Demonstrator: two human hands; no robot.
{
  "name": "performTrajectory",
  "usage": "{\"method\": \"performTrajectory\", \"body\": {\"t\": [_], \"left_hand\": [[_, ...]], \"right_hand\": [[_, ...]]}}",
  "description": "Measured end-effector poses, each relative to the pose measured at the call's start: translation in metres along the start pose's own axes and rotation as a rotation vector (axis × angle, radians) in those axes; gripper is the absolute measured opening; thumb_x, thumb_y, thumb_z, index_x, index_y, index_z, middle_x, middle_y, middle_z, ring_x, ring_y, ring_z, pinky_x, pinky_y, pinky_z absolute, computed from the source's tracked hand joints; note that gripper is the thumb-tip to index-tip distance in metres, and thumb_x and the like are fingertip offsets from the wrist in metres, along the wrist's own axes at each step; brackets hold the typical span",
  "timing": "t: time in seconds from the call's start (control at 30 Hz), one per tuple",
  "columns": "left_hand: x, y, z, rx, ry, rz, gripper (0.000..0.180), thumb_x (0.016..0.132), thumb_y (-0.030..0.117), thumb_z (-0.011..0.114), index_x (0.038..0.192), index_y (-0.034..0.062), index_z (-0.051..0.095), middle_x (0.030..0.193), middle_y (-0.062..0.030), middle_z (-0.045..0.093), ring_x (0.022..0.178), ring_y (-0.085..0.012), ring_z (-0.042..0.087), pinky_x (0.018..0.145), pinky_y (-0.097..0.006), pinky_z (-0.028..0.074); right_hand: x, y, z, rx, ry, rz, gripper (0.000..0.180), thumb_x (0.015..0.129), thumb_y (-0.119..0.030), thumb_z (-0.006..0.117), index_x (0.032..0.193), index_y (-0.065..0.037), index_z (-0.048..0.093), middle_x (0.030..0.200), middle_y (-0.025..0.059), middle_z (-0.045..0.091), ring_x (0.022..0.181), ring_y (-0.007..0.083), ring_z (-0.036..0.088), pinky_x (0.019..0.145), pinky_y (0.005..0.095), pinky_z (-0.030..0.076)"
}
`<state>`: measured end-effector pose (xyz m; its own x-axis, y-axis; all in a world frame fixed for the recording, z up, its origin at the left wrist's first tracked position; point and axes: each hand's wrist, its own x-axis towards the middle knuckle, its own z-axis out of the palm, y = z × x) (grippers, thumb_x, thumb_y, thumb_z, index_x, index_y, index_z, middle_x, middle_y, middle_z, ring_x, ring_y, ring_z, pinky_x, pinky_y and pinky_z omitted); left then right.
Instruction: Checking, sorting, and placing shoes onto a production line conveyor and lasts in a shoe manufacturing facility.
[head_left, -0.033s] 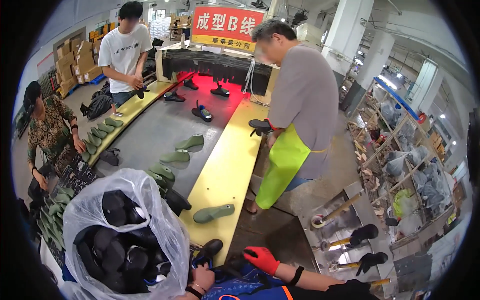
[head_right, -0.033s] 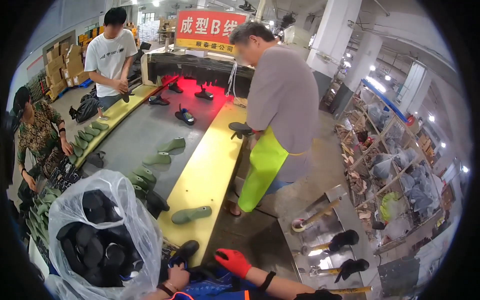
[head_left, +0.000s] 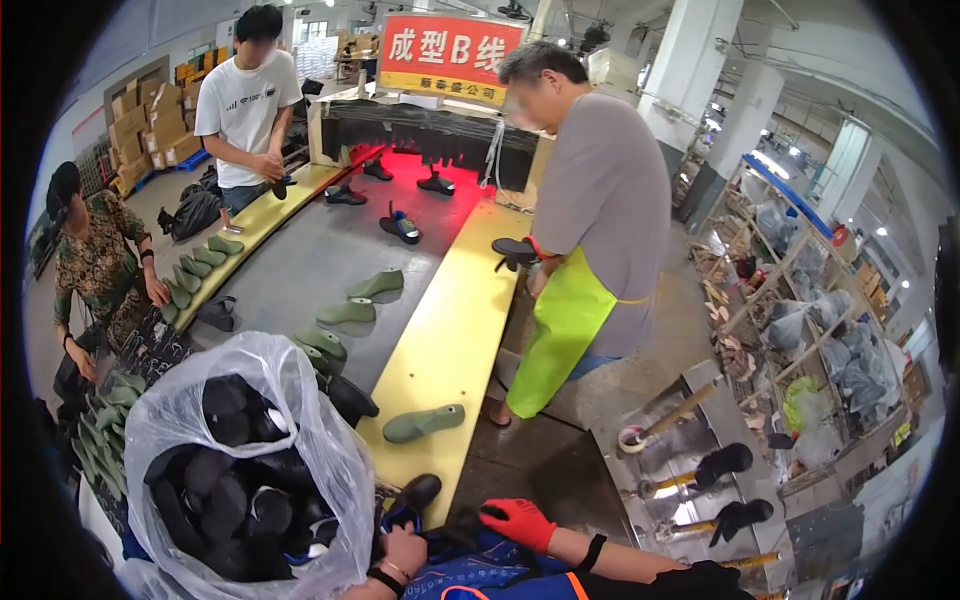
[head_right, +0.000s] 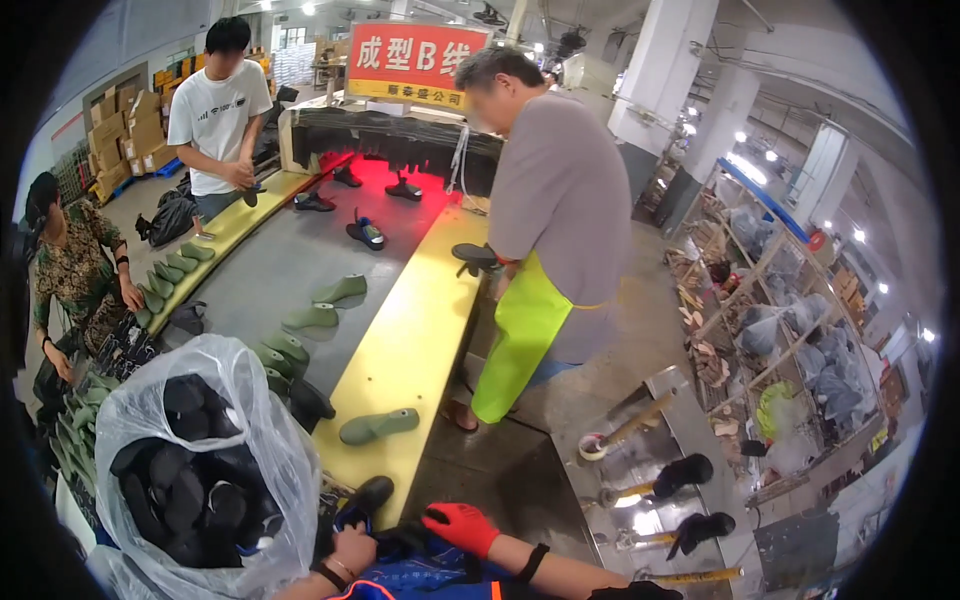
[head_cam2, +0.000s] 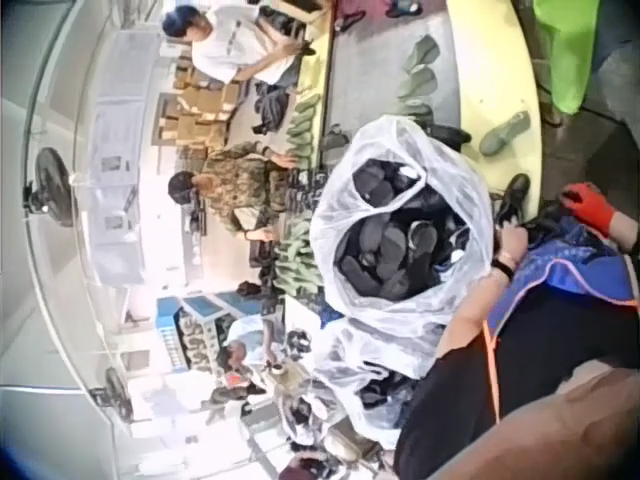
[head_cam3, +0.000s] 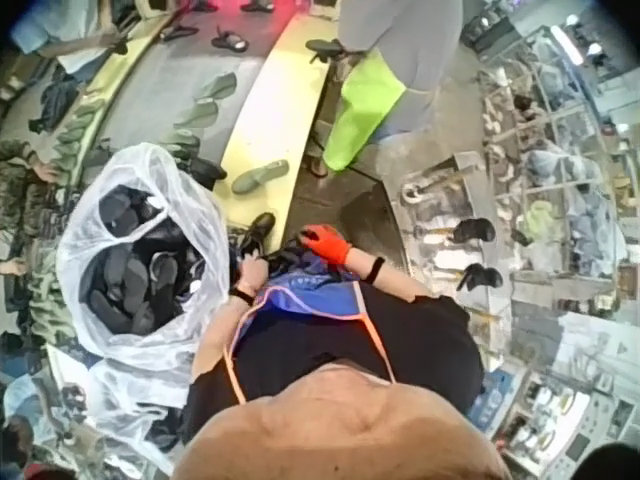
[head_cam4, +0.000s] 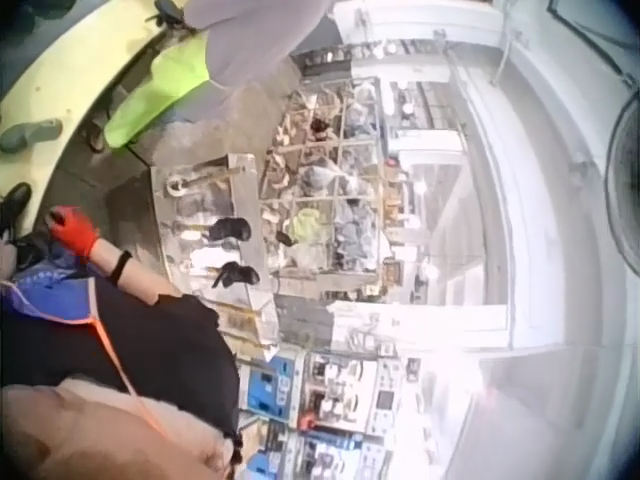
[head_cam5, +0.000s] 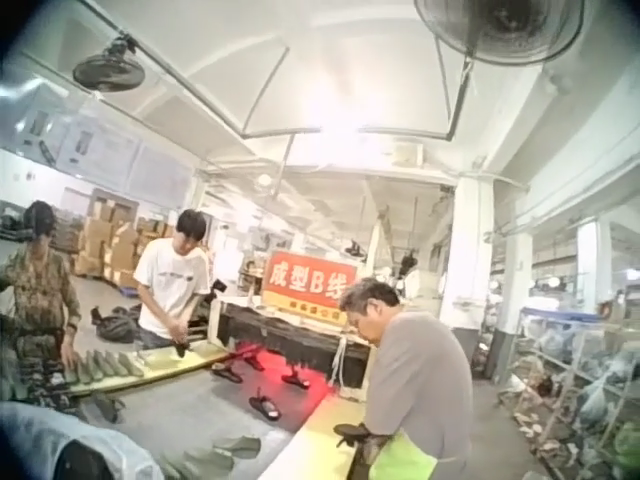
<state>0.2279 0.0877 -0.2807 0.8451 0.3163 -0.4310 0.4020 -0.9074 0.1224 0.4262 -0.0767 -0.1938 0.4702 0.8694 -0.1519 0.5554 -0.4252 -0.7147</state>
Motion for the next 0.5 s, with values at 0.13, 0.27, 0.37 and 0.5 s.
{"method": "performTrajectory", "body": {"t": [0.13,0.27,0.37,0.5], "left_hand": [[-0.006,0.032,-0.056,0.083,-0.095,0.142,0.029,0.082,0.033,0.066,0.102,0.0141,0.074,0.108,-0.0135,0.063,0.101,-0.0327,0.062,0.075,-0.04,0.055],[-0.038,0.102,-0.114,-0.035,-0.13,0.495,0.034,0.076,0.044,0.069,0.1,0.0195,0.07,0.089,-0.0173,0.067,0.089,-0.0339,0.067,0.075,-0.043,0.055],[-0.07,0.146,-0.097,0.023,-0.111,0.616,0.032,0.082,0.043,0.065,0.102,0.0178,0.069,0.093,-0.0187,0.065,0.092,-0.0347,0.066,0.076,-0.044,0.054],[-0.088,0.162,-0.081,0.146,0.002,0.893,0.023,0.08,0.029,0.064,0.099,0.0183,0.07,0.084,-0.0144,0.064,0.082,-0.0318,0.067,0.066,-0.045,0.054]], "right_hand": [[-0.05,-0.022,0.008,-0.231,-0.287,0.306,0.075,0.081,-0.062,0.059,0.129,-0.005,0.051,0.126,0.0221,0.057,0.116,0.0364,0.055,0.096,0.043,0.044],[-0.113,0.006,0.028,-0.255,0.129,0.428,0.091,0.072,-0.063,0.066,0.139,-0.008,0.039,0.139,0.0245,0.042,0.117,0.041,0.052,0.096,0.0463,0.045],[-0.161,0.005,0.026,-0.266,0.189,0.483,0.095,0.07,-0.062,0.069,0.142,-0.009,0.035,0.141,0.0245,0.039,0.118,0.0401,0.052,0.096,0.0464,0.045],[-0.237,0.042,0.013,0.327,0.178,0.696,0.064,0.078,-0.046,0.066,0.124,-0.003,0.057,0.125,0.0249,0.054,0.121,0.0367,0.051,0.096,0.0416,0.045]]}}
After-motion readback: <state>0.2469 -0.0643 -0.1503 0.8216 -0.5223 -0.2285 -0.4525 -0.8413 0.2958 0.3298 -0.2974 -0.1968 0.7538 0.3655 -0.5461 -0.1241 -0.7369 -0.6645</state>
